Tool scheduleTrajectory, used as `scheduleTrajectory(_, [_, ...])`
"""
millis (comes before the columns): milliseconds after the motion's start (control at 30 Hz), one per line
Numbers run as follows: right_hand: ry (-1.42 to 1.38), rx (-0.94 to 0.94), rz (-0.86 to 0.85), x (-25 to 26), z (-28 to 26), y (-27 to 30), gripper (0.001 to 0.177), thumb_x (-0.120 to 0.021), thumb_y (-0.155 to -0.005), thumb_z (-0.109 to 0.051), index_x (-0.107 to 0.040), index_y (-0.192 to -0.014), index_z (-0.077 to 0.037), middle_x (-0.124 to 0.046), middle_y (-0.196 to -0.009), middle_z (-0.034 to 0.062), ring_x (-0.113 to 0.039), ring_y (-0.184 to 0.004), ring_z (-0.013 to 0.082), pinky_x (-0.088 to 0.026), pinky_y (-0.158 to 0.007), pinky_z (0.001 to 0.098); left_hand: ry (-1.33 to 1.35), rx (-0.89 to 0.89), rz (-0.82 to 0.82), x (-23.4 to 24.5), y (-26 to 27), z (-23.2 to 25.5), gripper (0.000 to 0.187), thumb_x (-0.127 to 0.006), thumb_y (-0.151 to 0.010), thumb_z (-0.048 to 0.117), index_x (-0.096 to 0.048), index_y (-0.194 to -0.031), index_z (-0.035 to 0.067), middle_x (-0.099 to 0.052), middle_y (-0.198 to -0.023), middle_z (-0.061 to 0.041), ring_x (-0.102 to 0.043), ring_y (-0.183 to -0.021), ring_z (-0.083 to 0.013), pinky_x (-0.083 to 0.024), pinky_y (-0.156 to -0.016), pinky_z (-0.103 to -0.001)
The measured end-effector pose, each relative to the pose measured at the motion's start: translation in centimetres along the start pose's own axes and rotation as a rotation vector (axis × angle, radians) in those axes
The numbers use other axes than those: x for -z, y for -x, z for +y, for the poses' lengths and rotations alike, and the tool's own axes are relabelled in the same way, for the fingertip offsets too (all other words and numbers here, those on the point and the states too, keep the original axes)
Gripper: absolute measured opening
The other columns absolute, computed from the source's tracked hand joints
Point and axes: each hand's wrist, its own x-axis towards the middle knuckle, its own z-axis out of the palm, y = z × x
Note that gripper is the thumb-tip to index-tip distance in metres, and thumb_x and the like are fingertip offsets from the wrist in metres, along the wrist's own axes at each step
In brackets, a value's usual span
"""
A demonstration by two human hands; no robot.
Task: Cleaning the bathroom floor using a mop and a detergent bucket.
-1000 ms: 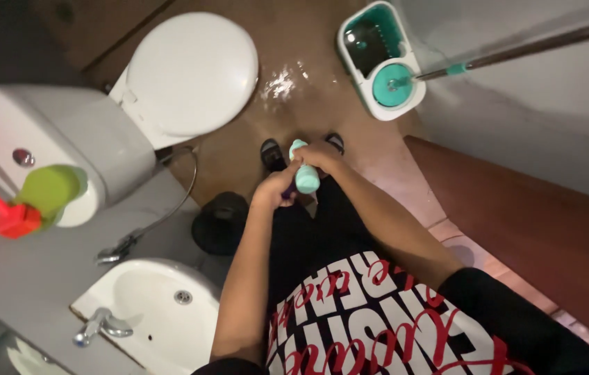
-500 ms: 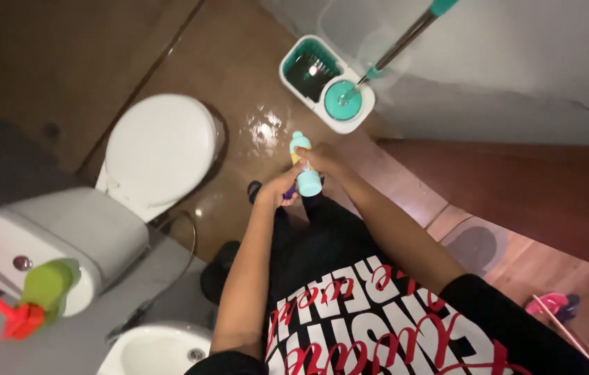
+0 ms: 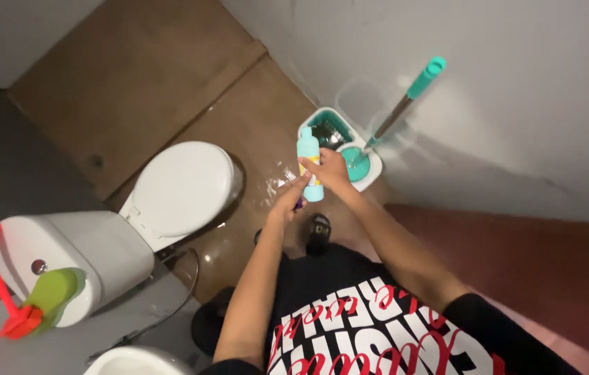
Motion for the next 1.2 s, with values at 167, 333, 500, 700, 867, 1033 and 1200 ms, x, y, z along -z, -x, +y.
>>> scheduleTrajectory(167, [-0.231,0.181,0.016,-1.6,-1.1,-2.1,0.048,-0.089,-0.078,-0.029,-0.066,-0.109,0.000,-0.076,-0.095,0.0088,-0.072,-0.083,0.0110,-0.059,-0.073,0.0299,0.094,-0.178,0.116,1.4,-1.4,1.7,0.060,-0.080,-0.082,0.049,-0.065,-0.125,0.009,-0.064,-0.077,0.001,-0.051,-0.049,-0.0064,-0.036,-0.043,-0.023])
scheduleTrajectory(333, [-0.313,0.390,0.041,-2.2,-4.1,-2.3,0.067,-0.093,-0.072,-0.027,-0.053,-0.120,-0.001,-0.069,-0.107,0.0084,-0.067,-0.096,0.0123,-0.056,-0.082,0.0304,0.174,-0.323,0.192,4.9,-3.0,3.9,0.054,-0.074,-0.084,0.024,-0.057,-0.132,0.006,-0.072,-0.096,-0.004,-0.055,-0.049,-0.0114,-0.045,-0.045,-0.028])
scheduleTrajectory(500, [-0.061,0.305,-0.034,-3.1,-6.1,-1.5,0.060,-0.095,-0.072,-0.031,-0.064,-0.114,-0.002,-0.072,-0.101,0.0084,-0.068,-0.089,0.0171,-0.057,-0.082,0.0351,0.386,-0.580,0.227,6.9,-2.7,7.7,0.040,-0.047,-0.095,0.019,-0.062,-0.130,0.006,-0.068,-0.103,-0.013,-0.065,-0.066,-0.0168,-0.056,-0.060,-0.030])
scheduleTrajectory(700, [-0.113,0.368,-0.030,-4.0,-7.7,0.5,0.055,-0.093,-0.073,-0.031,-0.066,-0.113,-0.006,-0.076,-0.102,0.0053,-0.071,-0.092,0.0154,-0.057,-0.086,0.0335,0.120,-0.793,0.303,6.8,0.2,12.0,0.045,-0.052,-0.093,0.002,-0.052,-0.138,0.008,-0.061,-0.110,-0.011,-0.066,-0.086,-0.0162,-0.055,-0.079,-0.030])
scheduleTrajectory(867, [-0.087,0.362,-0.047,-4.8,-7.9,1.5,0.043,-0.088,-0.075,-0.022,-0.069,-0.111,-0.007,-0.077,-0.100,0.0035,-0.073,-0.092,0.0143,-0.057,-0.086,0.0328,0.088,-0.975,0.231,5.8,1.3,13.5,0.046,-0.064,-0.096,0.000,-0.049,-0.139,0.005,-0.067,-0.112,-0.011,-0.066,-0.096,-0.0146,-0.055,-0.089,-0.029])
scheduleTrajectory(1033, [-0.191,0.353,-0.085,-5.9,-7.9,2.0,0.037,-0.083,-0.078,-0.014,-0.070,-0.112,-0.006,-0.077,-0.101,0.0038,-0.072,-0.093,0.0139,-0.058,-0.086,0.0325,0.130,-1.027,0.099,4.5,5.6,14.8,0.048,-0.071,-0.092,-0.001,-0.053,-0.136,0.001,-0.067,-0.115,-0.008,-0.065,-0.101,-0.0129,-0.056,-0.089,-0.028])
scheduleTrajectory(1200, [-0.215,0.363,-0.068,-6.2,-8.6,2.9,0.044,-0.086,-0.076,-0.013,-0.067,-0.115,-0.006,-0.076,-0.103,0.0044,-0.071,-0.094,0.0136,-0.056,-0.085,0.0321,-0.130,-1.083,0.118,4.3,8.0,14.6,0.039,-0.079,-0.086,0.003,-0.067,-0.123,-0.001,-0.074,-0.116,-0.013,-0.069,-0.104,-0.0126,-0.058,-0.090,-0.027])
